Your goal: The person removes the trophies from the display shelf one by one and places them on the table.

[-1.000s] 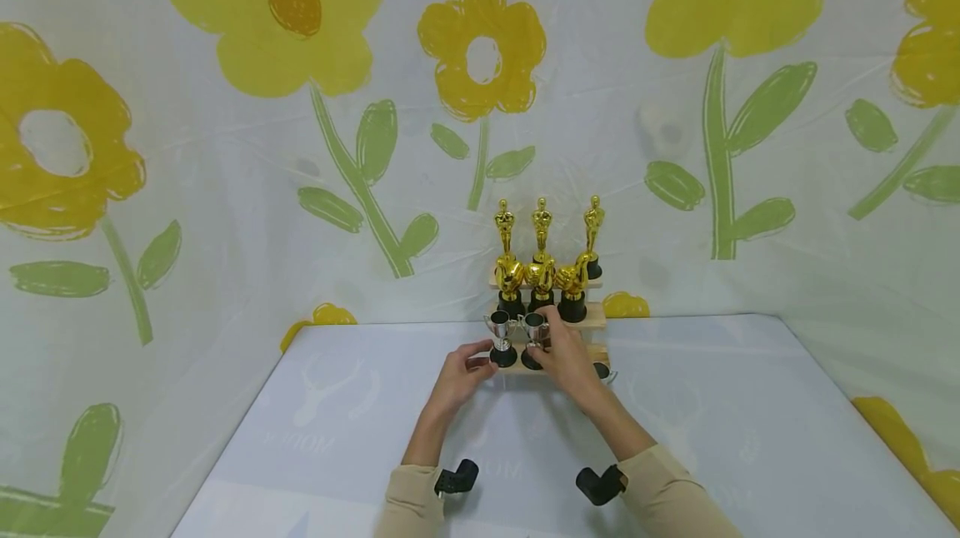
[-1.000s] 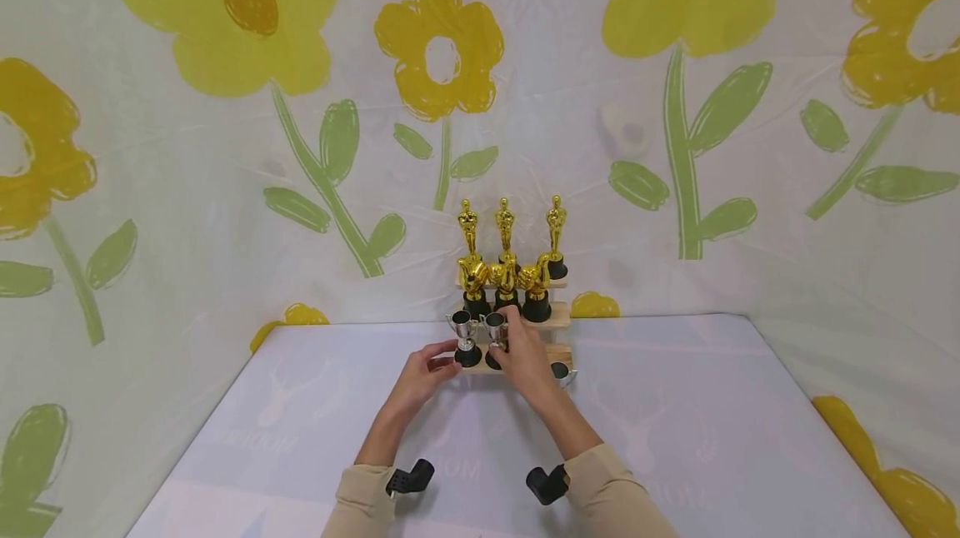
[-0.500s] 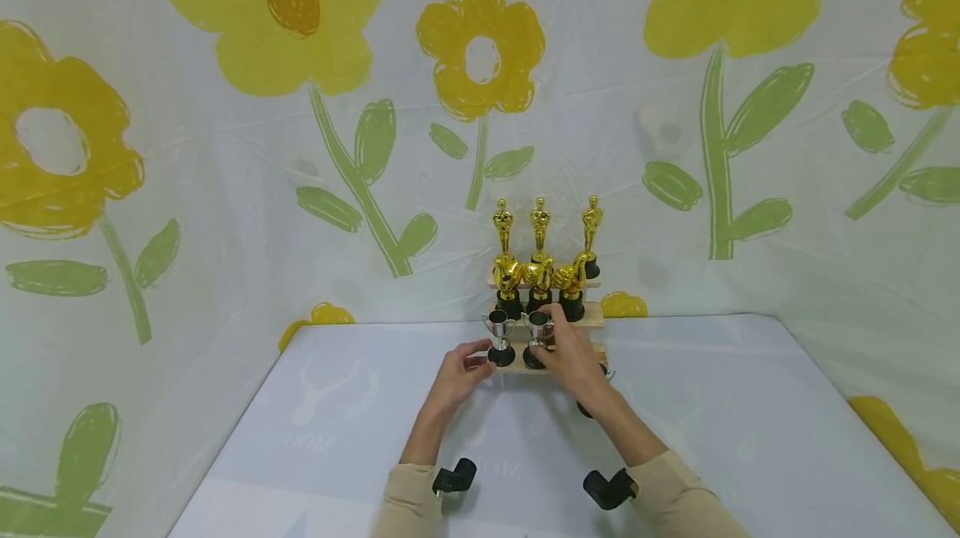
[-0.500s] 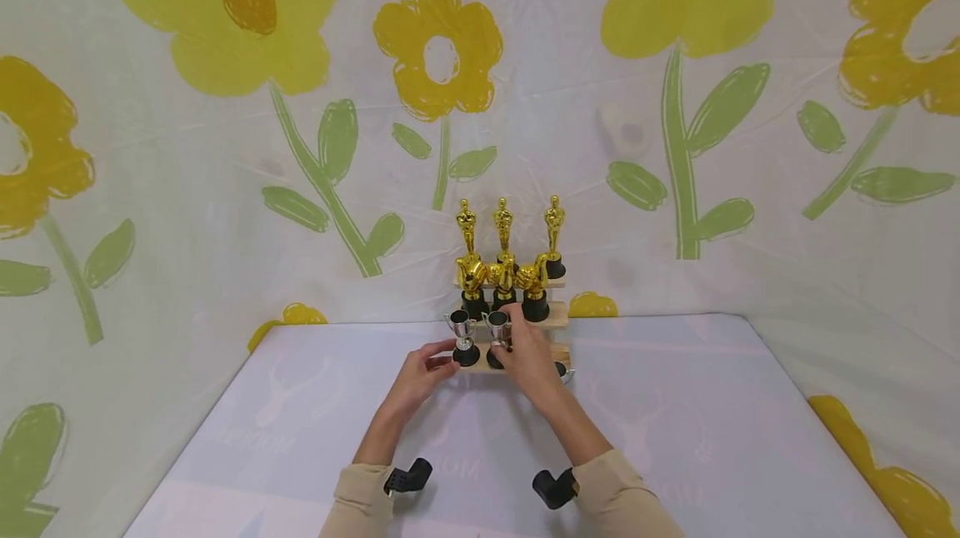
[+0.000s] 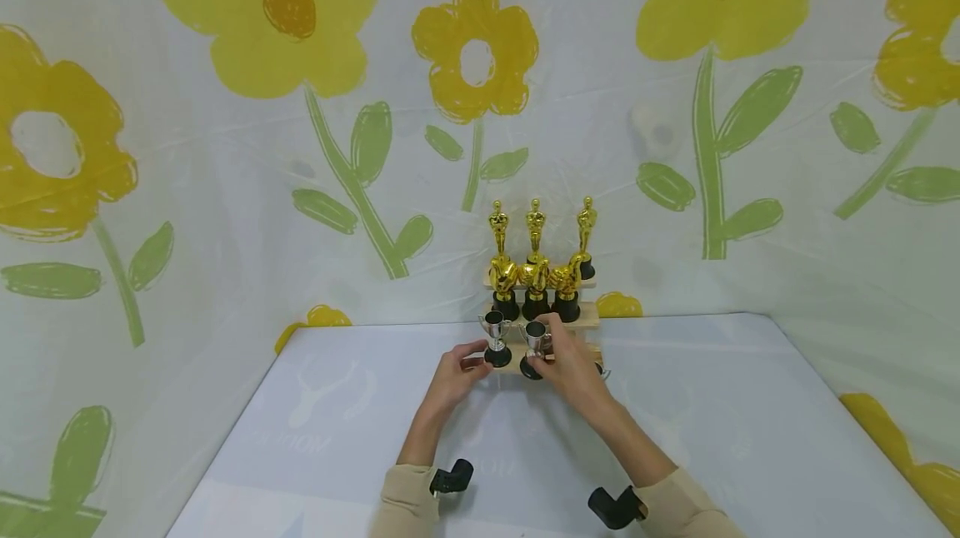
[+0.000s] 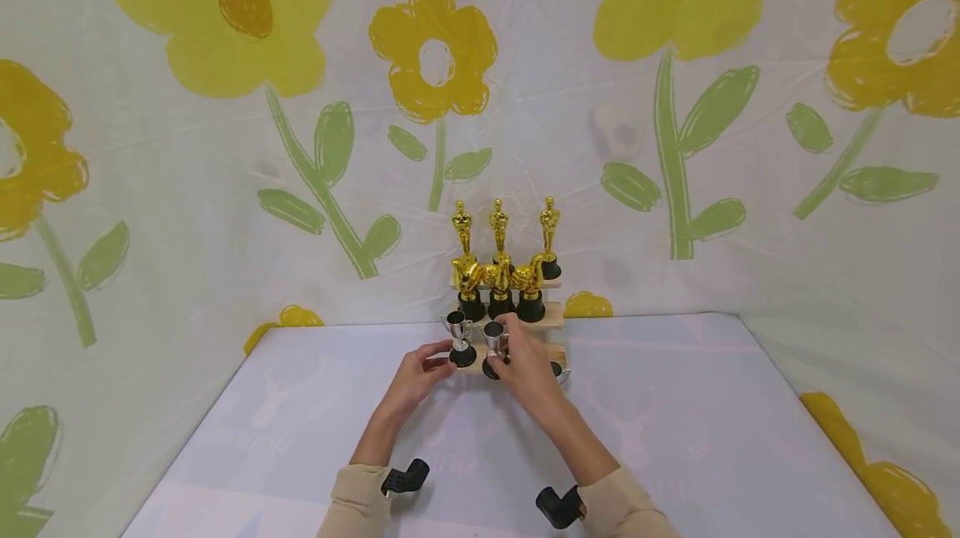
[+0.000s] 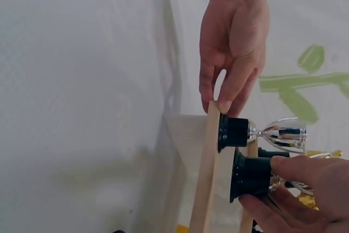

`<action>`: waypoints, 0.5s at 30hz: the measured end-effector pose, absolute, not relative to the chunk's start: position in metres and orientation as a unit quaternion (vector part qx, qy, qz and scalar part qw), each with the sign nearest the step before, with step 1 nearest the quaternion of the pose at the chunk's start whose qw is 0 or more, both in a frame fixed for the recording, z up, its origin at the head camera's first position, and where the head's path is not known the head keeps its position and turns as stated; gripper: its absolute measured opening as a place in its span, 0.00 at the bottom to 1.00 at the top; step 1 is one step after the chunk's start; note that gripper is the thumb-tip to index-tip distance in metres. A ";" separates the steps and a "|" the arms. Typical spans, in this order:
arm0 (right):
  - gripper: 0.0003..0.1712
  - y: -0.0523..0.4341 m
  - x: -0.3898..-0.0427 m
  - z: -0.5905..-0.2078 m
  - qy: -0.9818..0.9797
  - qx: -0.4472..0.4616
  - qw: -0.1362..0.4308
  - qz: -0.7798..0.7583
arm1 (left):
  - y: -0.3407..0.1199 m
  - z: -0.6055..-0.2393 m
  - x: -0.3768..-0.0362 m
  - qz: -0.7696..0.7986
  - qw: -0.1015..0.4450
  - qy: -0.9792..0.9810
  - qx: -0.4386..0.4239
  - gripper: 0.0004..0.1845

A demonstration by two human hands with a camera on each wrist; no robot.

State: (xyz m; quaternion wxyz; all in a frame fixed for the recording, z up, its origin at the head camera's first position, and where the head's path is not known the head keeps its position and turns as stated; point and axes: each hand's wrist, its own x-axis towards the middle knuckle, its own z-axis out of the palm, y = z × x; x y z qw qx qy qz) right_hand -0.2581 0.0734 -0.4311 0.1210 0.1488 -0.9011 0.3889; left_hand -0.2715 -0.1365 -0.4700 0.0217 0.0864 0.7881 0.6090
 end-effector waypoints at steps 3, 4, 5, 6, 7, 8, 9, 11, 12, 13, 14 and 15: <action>0.35 0.074 -0.255 -0.434 -0.902 0.147 0.129 0.385 | -0.136 -0.464 -0.268 0.608 0.025 0.789 0.084 0.24; 0.36 0.074 -0.254 -0.434 -0.903 0.144 0.130 0.384 | -0.135 -0.463 -0.267 0.607 0.025 0.790 0.084 0.24; 0.36 0.074 -0.252 -0.435 -0.903 0.144 0.133 0.383 | -0.135 -0.463 -0.267 0.606 0.024 0.790 0.085 0.24; 0.36 0.074 -0.252 -0.436 -0.902 0.146 0.135 0.384 | -0.135 -0.462 -0.267 0.605 0.021 0.792 0.086 0.24; 0.36 0.074 -0.250 -0.437 -0.901 0.148 0.138 0.383 | -0.135 -0.463 -0.267 0.606 0.022 0.791 0.086 0.24; 0.36 0.074 -0.250 -0.438 -0.901 0.149 0.141 0.382 | -0.136 -0.463 -0.268 0.606 0.022 0.790 0.086 0.24; 0.37 0.074 -0.249 -0.439 -0.901 0.151 0.143 0.381 | -0.136 -0.463 -0.268 0.608 0.022 0.789 0.085 0.24; 0.37 0.074 -0.246 -0.440 -0.903 0.147 0.137 0.379 | -0.136 -0.466 -0.270 0.609 0.022 0.789 0.085 0.24; 0.37 0.074 -0.245 -0.441 -0.905 0.146 0.136 0.376 | -0.137 -0.471 -0.273 0.608 0.022 0.789 0.084 0.24; 0.37 0.074 -0.244 -0.441 -0.907 0.143 0.134 0.374 | -0.138 -0.476 -0.276 0.609 0.022 0.789 0.081 0.24; 0.37 0.073 -0.243 -0.442 -0.908 0.140 0.131 0.373 | -0.138 -0.481 -0.279 0.606 0.020 0.791 0.080 0.24; 0.36 0.073 -0.242 -0.443 -0.909 0.139 0.128 0.371 | -0.139 -0.485 -0.282 0.604 0.019 0.793 0.078 0.24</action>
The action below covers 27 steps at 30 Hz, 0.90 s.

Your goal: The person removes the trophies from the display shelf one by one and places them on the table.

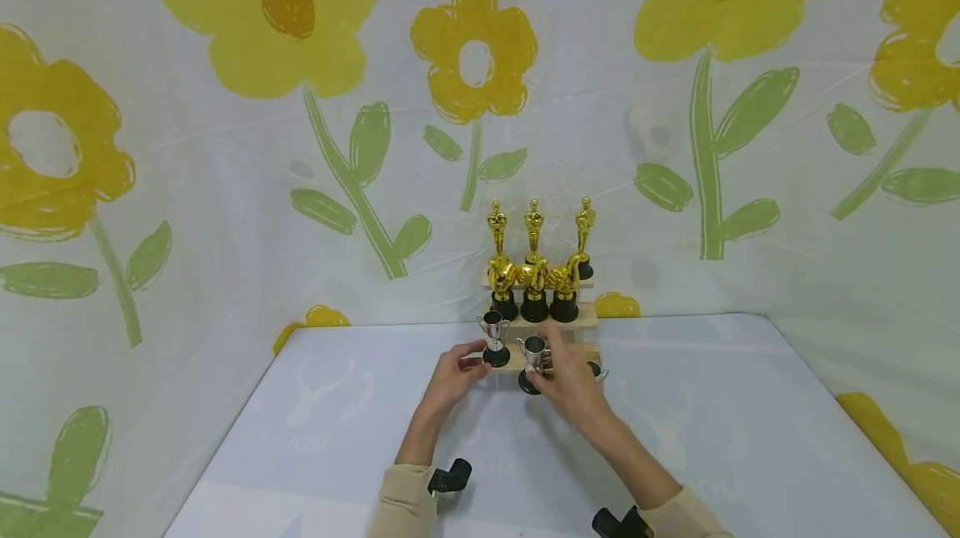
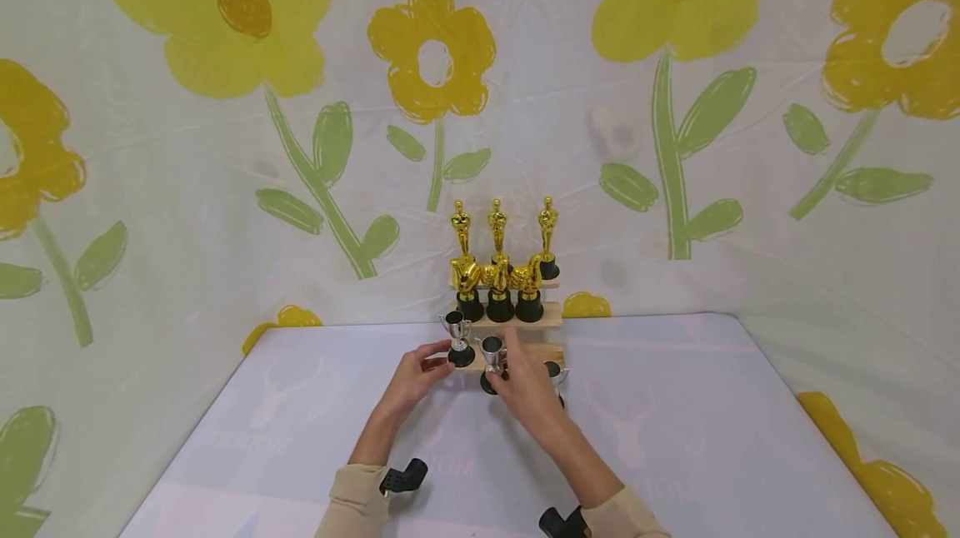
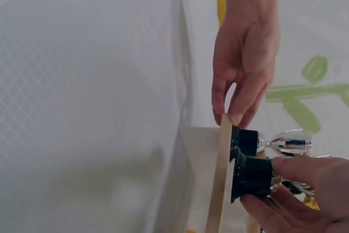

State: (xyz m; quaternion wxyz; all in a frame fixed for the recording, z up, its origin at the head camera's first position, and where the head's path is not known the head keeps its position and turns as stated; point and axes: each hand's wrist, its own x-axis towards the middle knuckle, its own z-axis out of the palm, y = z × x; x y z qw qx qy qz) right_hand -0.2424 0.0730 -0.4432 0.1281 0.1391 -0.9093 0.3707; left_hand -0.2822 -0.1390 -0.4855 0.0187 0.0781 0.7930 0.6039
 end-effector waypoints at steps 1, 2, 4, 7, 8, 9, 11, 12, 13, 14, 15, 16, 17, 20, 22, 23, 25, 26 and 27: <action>0.36 0.073 -0.241 -0.444 -0.910 0.137 0.127 0.369 | -0.139 -0.490 -0.285 0.604 0.018 0.794 0.076 0.25; 0.35 0.073 -0.241 -0.445 -0.910 0.137 0.127 0.369 | -0.139 -0.495 -0.288 0.604 0.017 0.794 0.074 0.25; 0.35 0.073 -0.240 -0.448 -0.909 0.140 0.128 0.371 | -0.140 -0.499 -0.290 0.602 0.013 0.795 0.072 0.25; 0.35 0.073 -0.238 -0.451 -0.908 0.141 0.126 0.375 | -0.140 -0.499 -0.290 0.606 0.012 0.792 0.071 0.25; 0.35 0.072 -0.237 -0.452 -0.908 0.140 0.123 0.376 | -0.140 -0.499 -0.289 0.606 0.012 0.792 0.070 0.25; 0.35 0.072 -0.237 -0.453 -0.908 0.140 0.121 0.376 | -0.140 -0.499 -0.289 0.606 0.013 0.792 0.069 0.25; 0.35 0.072 -0.235 -0.455 -0.907 0.139 0.119 0.379 | -0.139 -0.498 -0.289 0.608 0.016 0.791 0.064 0.25; 0.35 0.072 -0.234 -0.456 -0.907 0.139 0.118 0.380 | -0.139 -0.498 -0.289 0.611 0.018 0.789 0.059 0.25; 0.35 0.072 -0.234 -0.458 -0.906 0.140 0.119 0.381 | -0.139 -0.498 -0.289 0.609 0.018 0.791 0.062 0.25; 0.35 0.072 -0.233 -0.459 -0.906 0.141 0.118 0.382 | -0.139 -0.498 -0.289 0.608 0.018 0.791 0.061 0.25; 0.35 0.072 -0.233 -0.460 -0.905 0.144 0.120 0.382 | -0.139 -0.497 -0.289 0.607 0.018 0.792 0.061 0.25; 0.34 0.071 -0.232 -0.462 -0.904 0.146 0.120 0.383 | -0.139 -0.497 -0.289 0.607 0.019 0.792 0.060 0.25; 0.35 0.071 -0.231 -0.463 -0.903 0.147 0.119 0.385 | -0.139 -0.497 -0.289 0.607 0.020 0.792 0.059 0.25; 0.34 0.071 -0.229 -0.467 -0.904 0.149 0.118 0.384 | -0.140 -0.497 -0.290 0.605 0.021 0.794 0.060 0.25; 0.34 0.071 -0.229 -0.469 -0.904 0.148 0.117 0.383 | -0.140 -0.497 -0.290 0.604 0.020 0.794 0.061 0.25; 0.34 0.072 -0.228 -0.471 -0.905 0.148 0.118 0.381 | -0.140 -0.498 -0.291 0.603 0.018 0.795 0.063 0.25; 0.34 0.072 -0.228 -0.473 -0.907 0.147 0.118 0.375 | -0.140 -0.498 -0.291 0.604 0.015 0.795 0.064 0.25; 0.34 0.072 -0.229 -0.474 -0.908 0.146 0.119 0.373 | -0.140 -0.499 -0.291 0.604 0.015 0.794 0.065 0.25; 0.35 0.073 -0.229 -0.475 -0.910 0.146 0.120 0.370 | -0.140 -0.498 -0.291 0.606 0.014 0.793 0.063 0.25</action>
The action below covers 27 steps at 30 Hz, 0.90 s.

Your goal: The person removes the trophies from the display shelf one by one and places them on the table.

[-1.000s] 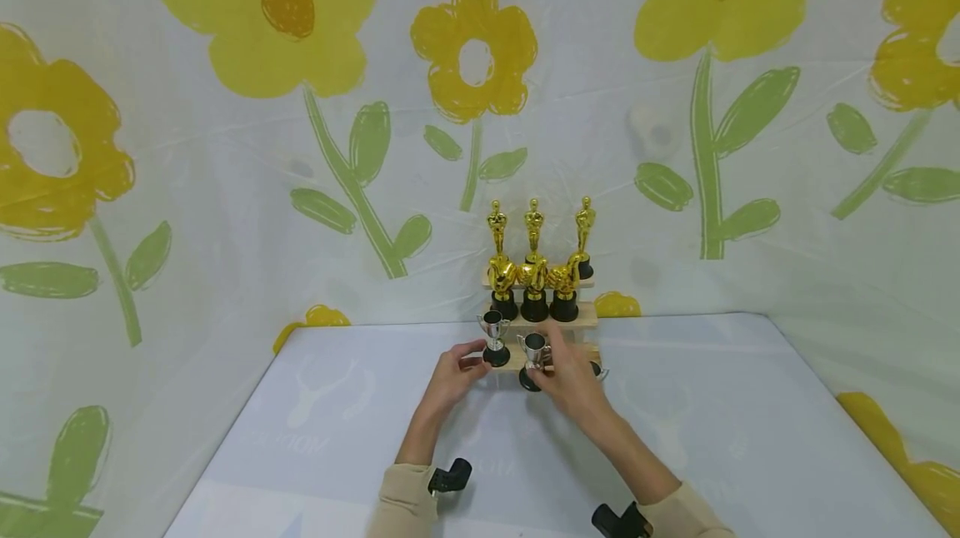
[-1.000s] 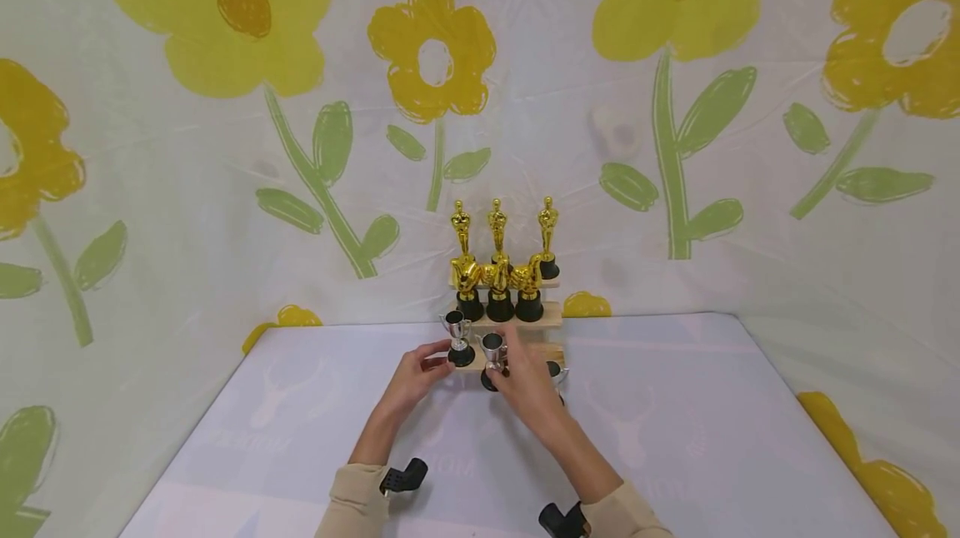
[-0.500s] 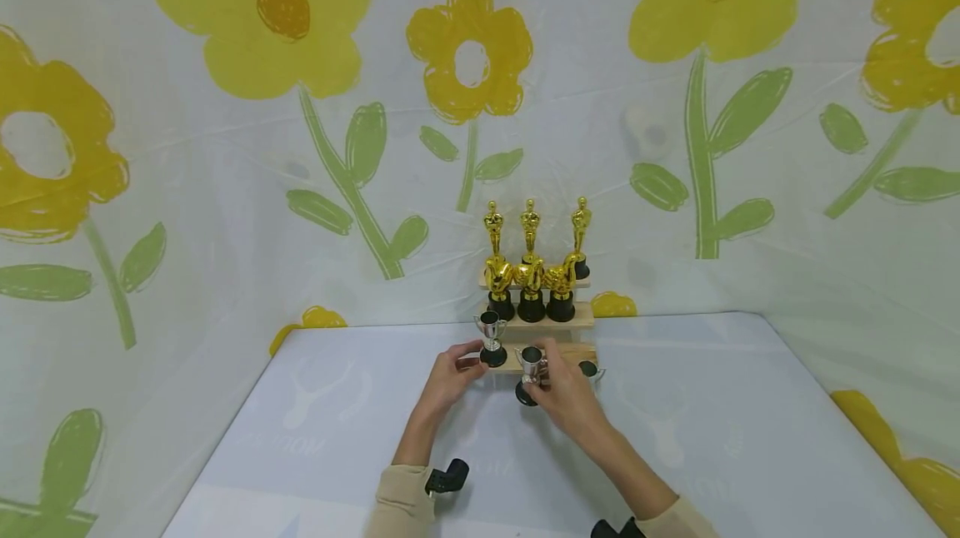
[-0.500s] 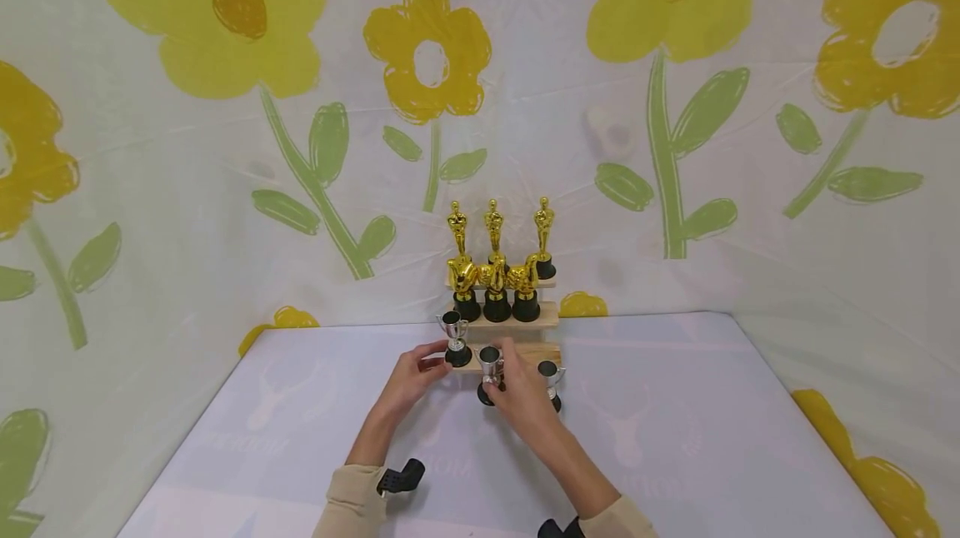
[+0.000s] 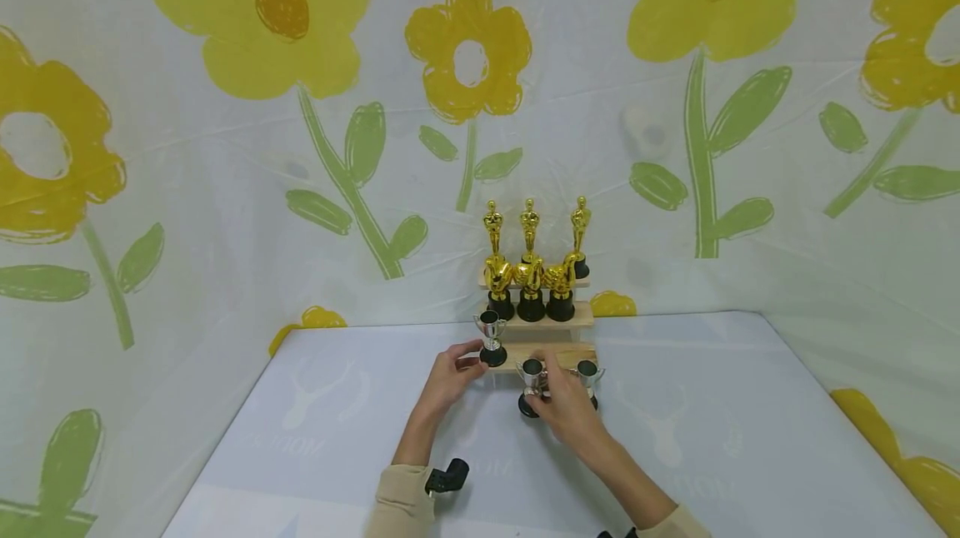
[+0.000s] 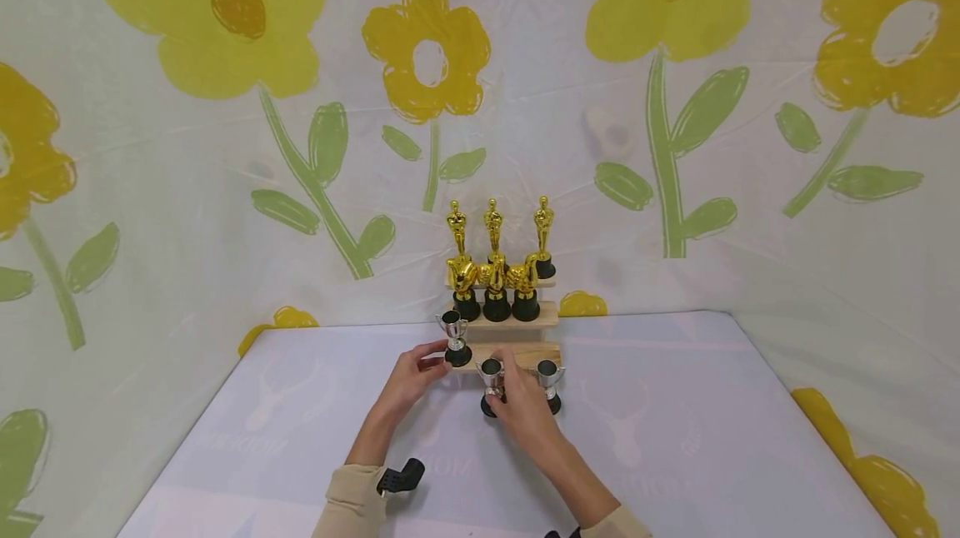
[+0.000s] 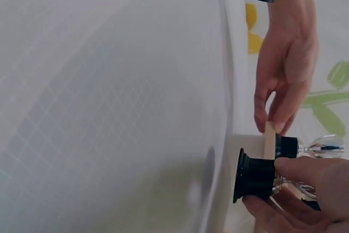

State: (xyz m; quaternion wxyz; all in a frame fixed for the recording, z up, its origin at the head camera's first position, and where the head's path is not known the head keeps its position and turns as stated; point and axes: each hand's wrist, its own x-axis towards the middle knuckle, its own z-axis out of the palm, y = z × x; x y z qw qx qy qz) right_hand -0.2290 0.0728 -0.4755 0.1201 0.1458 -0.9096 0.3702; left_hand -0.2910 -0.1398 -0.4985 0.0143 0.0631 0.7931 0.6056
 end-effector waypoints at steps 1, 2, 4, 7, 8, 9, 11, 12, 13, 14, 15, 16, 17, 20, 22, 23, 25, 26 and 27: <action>0.35 0.073 -0.229 -0.476 -0.911 0.145 0.120 0.367 | -0.140 -0.499 -0.291 0.604 0.013 0.794 0.065 0.25; 0.35 0.073 -0.230 -0.477 -0.912 0.144 0.119 0.365 | -0.140 -0.499 -0.291 0.604 0.014 0.794 0.065 0.25; 0.35 0.074 -0.230 -0.478 -0.914 0.141 0.117 0.362 | -0.140 -0.499 -0.292 0.603 0.015 0.795 0.064 0.25; 0.35 0.075 -0.231 -0.479 -0.915 0.138 0.112 0.362 | -0.140 -0.498 -0.292 0.600 0.015 0.798 0.061 0.25; 0.34 0.075 -0.231 -0.480 -0.915 0.138 0.111 0.362 | -0.140 -0.497 -0.292 0.600 0.016 0.798 0.058 0.25; 0.34 0.076 -0.232 -0.481 -0.915 0.139 0.112 0.361 | -0.140 -0.496 -0.291 0.598 0.015 0.799 0.060 0.25; 0.34 0.076 -0.233 -0.482 -0.916 0.140 0.113 0.359 | -0.140 -0.495 -0.291 0.596 0.013 0.800 0.061 0.25; 0.34 0.077 -0.233 -0.484 -0.916 0.141 0.116 0.358 | -0.140 -0.495 -0.291 0.596 0.013 0.801 0.061 0.25; 0.34 0.077 -0.234 -0.485 -0.916 0.141 0.119 0.355 | -0.140 -0.495 -0.291 0.596 0.013 0.801 0.061 0.25; 0.35 0.078 -0.235 -0.487 -0.916 0.142 0.121 0.354 | -0.141 -0.496 -0.291 0.596 0.013 0.801 0.062 0.25; 0.35 0.078 -0.235 -0.488 -0.917 0.143 0.124 0.352 | -0.141 -0.496 -0.291 0.595 0.013 0.801 0.065 0.25; 0.35 0.079 -0.236 -0.489 -0.916 0.144 0.125 0.353 | -0.141 -0.497 -0.292 0.597 0.014 0.799 0.063 0.25; 0.35 0.079 -0.236 -0.491 -0.916 0.144 0.129 0.352 | -0.141 -0.498 -0.292 0.598 0.016 0.799 0.060 0.25; 0.35 0.080 -0.237 -0.494 -0.915 0.148 0.139 0.350 | -0.141 -0.499 -0.292 0.598 0.014 0.799 0.063 0.25; 0.35 0.079 -0.238 -0.495 -0.913 0.150 0.149 0.349 | -0.141 -0.500 -0.291 0.600 0.013 0.797 0.063 0.25; 0.34 0.079 -0.238 -0.496 -0.913 0.150 0.152 0.348 | -0.141 -0.500 -0.291 0.598 0.011 0.799 0.065 0.25; 0.34 0.079 -0.239 -0.497 -0.912 0.149 0.159 0.348 | -0.141 -0.500 -0.291 0.601 0.008 0.796 0.068 0.25; 0.34 0.079 -0.239 -0.497 -0.911 0.148 0.160 0.350 | -0.141 -0.499 -0.290 0.603 0.007 0.794 0.071 0.25; 0.34 0.079 -0.239 -0.498 -0.911 0.148 0.161 0.350 | -0.140 -0.498 -0.290 0.605 0.008 0.793 0.072 0.25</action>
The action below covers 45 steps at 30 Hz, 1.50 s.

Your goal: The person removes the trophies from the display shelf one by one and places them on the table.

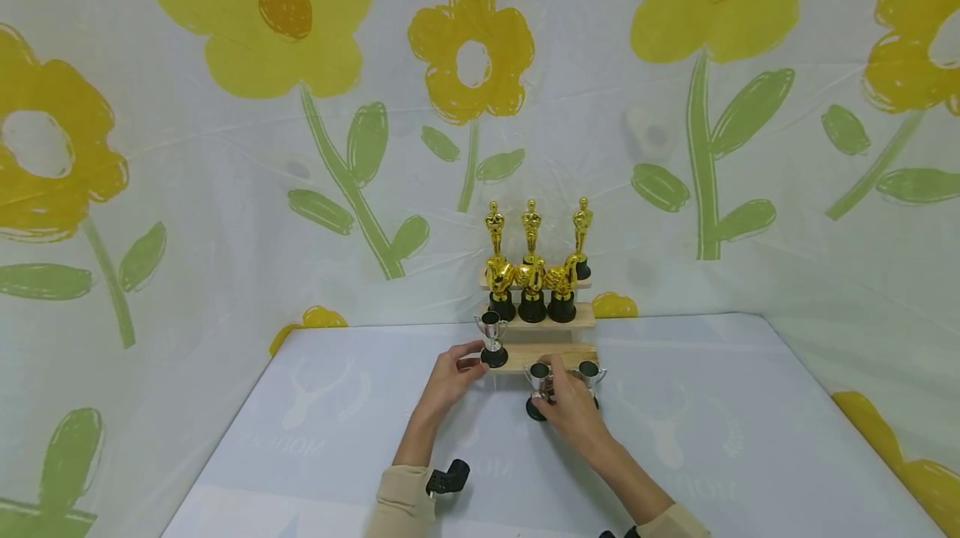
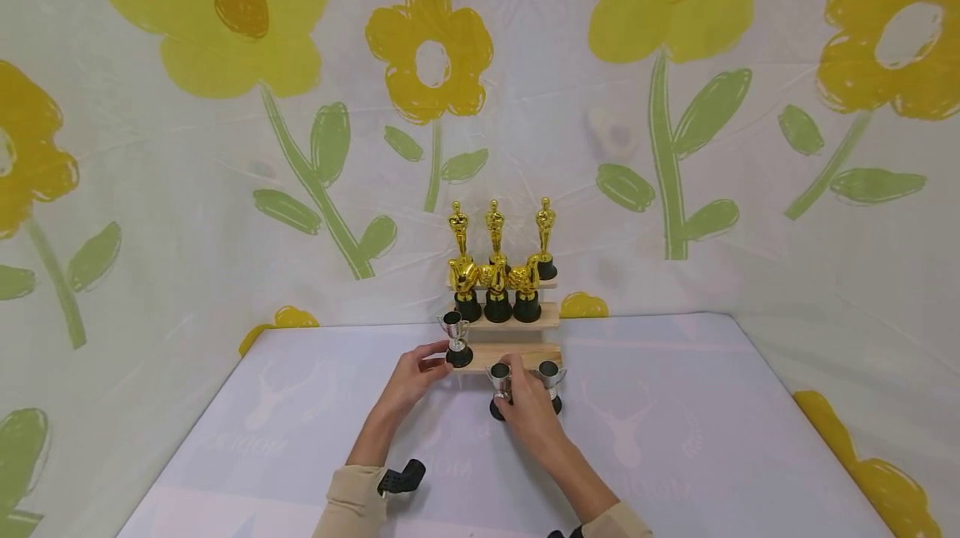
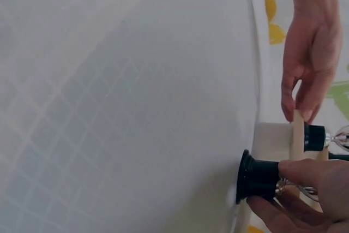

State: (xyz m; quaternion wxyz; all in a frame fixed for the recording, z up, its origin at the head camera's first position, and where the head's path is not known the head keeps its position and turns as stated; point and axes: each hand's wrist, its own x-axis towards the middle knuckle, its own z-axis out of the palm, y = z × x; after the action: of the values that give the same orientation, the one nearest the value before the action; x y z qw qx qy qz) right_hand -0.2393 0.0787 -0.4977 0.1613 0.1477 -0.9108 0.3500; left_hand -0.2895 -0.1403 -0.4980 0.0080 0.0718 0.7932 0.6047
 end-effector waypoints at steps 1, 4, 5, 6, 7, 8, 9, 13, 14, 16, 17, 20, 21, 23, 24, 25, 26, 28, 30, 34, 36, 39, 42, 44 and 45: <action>0.34 0.079 -0.240 -0.498 -0.911 0.148 0.163 0.350 | -0.140 -0.496 -0.288 0.605 0.009 0.793 0.075 0.25; 0.33 0.078 -0.241 -0.500 -0.909 0.148 0.160 0.356 | -0.138 -0.479 -0.279 0.608 0.016 0.790 0.079 0.25; 0.32 0.077 -0.241 -0.500 -0.908 0.149 0.160 0.358 | -0.138 -0.474 -0.276 0.608 0.017 0.789 0.082 0.24; 0.31 0.077 -0.241 -0.500 -0.907 0.149 0.159 0.361 | -0.138 -0.471 -0.274 0.607 0.018 0.790 0.082 0.24; 0.31 0.076 -0.241 -0.500 -0.906 0.148 0.156 0.365 | -0.138 -0.471 -0.274 0.606 0.016 0.791 0.082 0.24; 0.30 0.075 -0.241 -0.500 -0.904 0.148 0.154 0.369 | -0.138 -0.473 -0.275 0.606 0.014 0.792 0.080 0.24; 0.30 0.075 -0.241 -0.500 -0.903 0.150 0.153 0.373 | -0.139 -0.477 -0.277 0.606 0.011 0.791 0.078 0.24; 0.29 0.072 -0.240 -0.501 -0.900 0.147 0.141 0.386 | -0.140 -0.498 -0.289 0.602 0.006 0.795 0.073 0.25; 0.29 0.072 -0.240 -0.501 -0.900 0.148 0.141 0.385 | -0.140 -0.499 -0.290 0.603 0.009 0.795 0.072 0.25; 0.29 0.072 -0.240 -0.500 -0.901 0.145 0.140 0.384 | -0.140 -0.499 -0.290 0.602 0.010 0.795 0.074 0.25; 0.29 0.071 -0.240 -0.500 -0.902 0.146 0.143 0.381 | -0.141 -0.500 -0.290 0.601 0.009 0.795 0.079 0.25; 0.29 0.071 -0.241 -0.500 -0.906 0.144 0.150 0.368 | -0.142 -0.500 -0.290 0.602 0.003 0.793 0.096 0.25; 0.29 0.071 -0.241 -0.500 -0.908 0.142 0.151 0.365 | -0.142 -0.500 -0.289 0.601 -0.003 0.792 0.104 0.25; 0.29 0.071 -0.241 -0.499 -0.910 0.138 0.153 0.359 | -0.144 -0.501 -0.288 0.601 -0.011 0.790 0.119 0.25; 0.29 0.070 -0.241 -0.499 -0.911 0.136 0.153 0.358 | -0.144 -0.501 -0.288 0.599 -0.015 0.791 0.125 0.25; 0.29 0.070 -0.241 -0.498 -0.912 0.139 0.156 0.354 | -0.144 -0.501 -0.288 0.599 -0.016 0.791 0.127 0.25; 0.29 0.070 -0.241 -0.498 -0.912 0.137 0.156 0.353 | -0.144 -0.501 -0.288 0.597 -0.016 0.792 0.124 0.25; 0.29 0.069 -0.240 -0.497 -0.913 0.140 0.156 0.349 | -0.143 -0.500 -0.289 0.600 -0.008 0.792 0.111 0.25; 0.28 0.068 -0.240 -0.496 -0.915 0.143 0.155 0.344 | -0.142 -0.500 -0.289 0.600 0.001 0.794 0.096 0.25; 0.28 0.068 -0.239 -0.495 -0.918 0.141 0.149 0.339 | -0.141 -0.500 -0.289 0.603 0.013 0.794 0.076 0.25; 0.29 0.068 -0.238 -0.494 -0.919 0.139 0.147 0.339 | -0.140 -0.500 -0.289 0.601 0.014 0.796 0.073 0.25; 0.29 0.068 -0.238 -0.494 -0.918 0.137 0.146 0.343 | -0.140 -0.500 -0.289 0.599 0.014 0.797 0.074 0.25; 0.28 0.067 -0.237 -0.492 -0.916 0.130 0.144 0.351 | -0.140 -0.500 -0.289 0.600 0.014 0.796 0.072 0.25; 0.28 0.066 -0.237 -0.490 -0.916 0.128 0.143 0.351 | -0.140 -0.499 -0.289 0.601 0.013 0.796 0.072 0.25; 0.29 0.066 -0.236 -0.489 -0.917 0.127 0.142 0.349 | -0.140 -0.499 -0.289 0.603 0.013 0.794 0.070 0.25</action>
State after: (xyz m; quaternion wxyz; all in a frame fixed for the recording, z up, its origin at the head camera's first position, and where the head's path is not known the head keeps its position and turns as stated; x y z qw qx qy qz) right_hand -0.2364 0.0661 -0.4894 0.1417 0.1271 -0.9174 0.3495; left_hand -0.2891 -0.1405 -0.4988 0.0135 0.0701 0.7942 0.6034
